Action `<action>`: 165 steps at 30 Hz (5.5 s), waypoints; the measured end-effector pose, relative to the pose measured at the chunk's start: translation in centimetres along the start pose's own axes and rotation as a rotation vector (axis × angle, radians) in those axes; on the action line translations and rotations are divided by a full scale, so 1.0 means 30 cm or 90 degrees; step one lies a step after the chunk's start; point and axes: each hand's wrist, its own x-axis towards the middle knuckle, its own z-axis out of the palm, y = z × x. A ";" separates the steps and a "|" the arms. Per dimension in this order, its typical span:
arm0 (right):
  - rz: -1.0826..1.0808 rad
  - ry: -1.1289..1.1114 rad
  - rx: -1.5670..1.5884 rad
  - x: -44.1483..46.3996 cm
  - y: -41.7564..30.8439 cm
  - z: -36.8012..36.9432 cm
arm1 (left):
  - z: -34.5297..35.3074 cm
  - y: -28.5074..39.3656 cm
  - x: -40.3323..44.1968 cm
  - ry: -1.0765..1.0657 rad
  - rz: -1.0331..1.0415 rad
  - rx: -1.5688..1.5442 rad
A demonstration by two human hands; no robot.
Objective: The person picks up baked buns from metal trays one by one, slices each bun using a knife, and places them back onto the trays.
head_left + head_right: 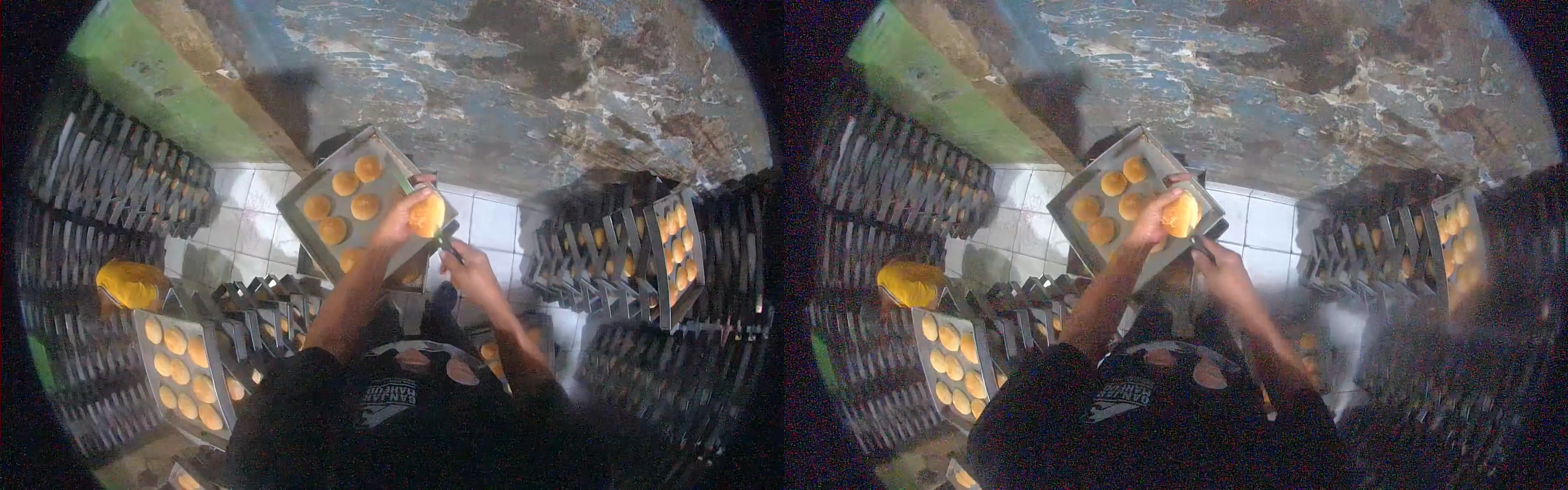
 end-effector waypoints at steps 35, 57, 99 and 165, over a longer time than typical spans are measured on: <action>-0.001 -0.125 -0.524 -0.331 0.848 -0.011 | -1.214 -0.225 0.718 0.468 0.253 1.212; 0.088 0.037 0.096 0.033 0.243 -0.009 | -0.527 0.321 0.269 0.304 0.168 -0.008; -0.148 0.059 -0.017 -0.030 -0.121 0.031 | 0.013 0.232 0.014 0.075 0.199 -0.344; 0.065 -0.119 -0.171 0.208 0.283 0.096 | -0.484 0.035 0.308 0.288 0.041 0.059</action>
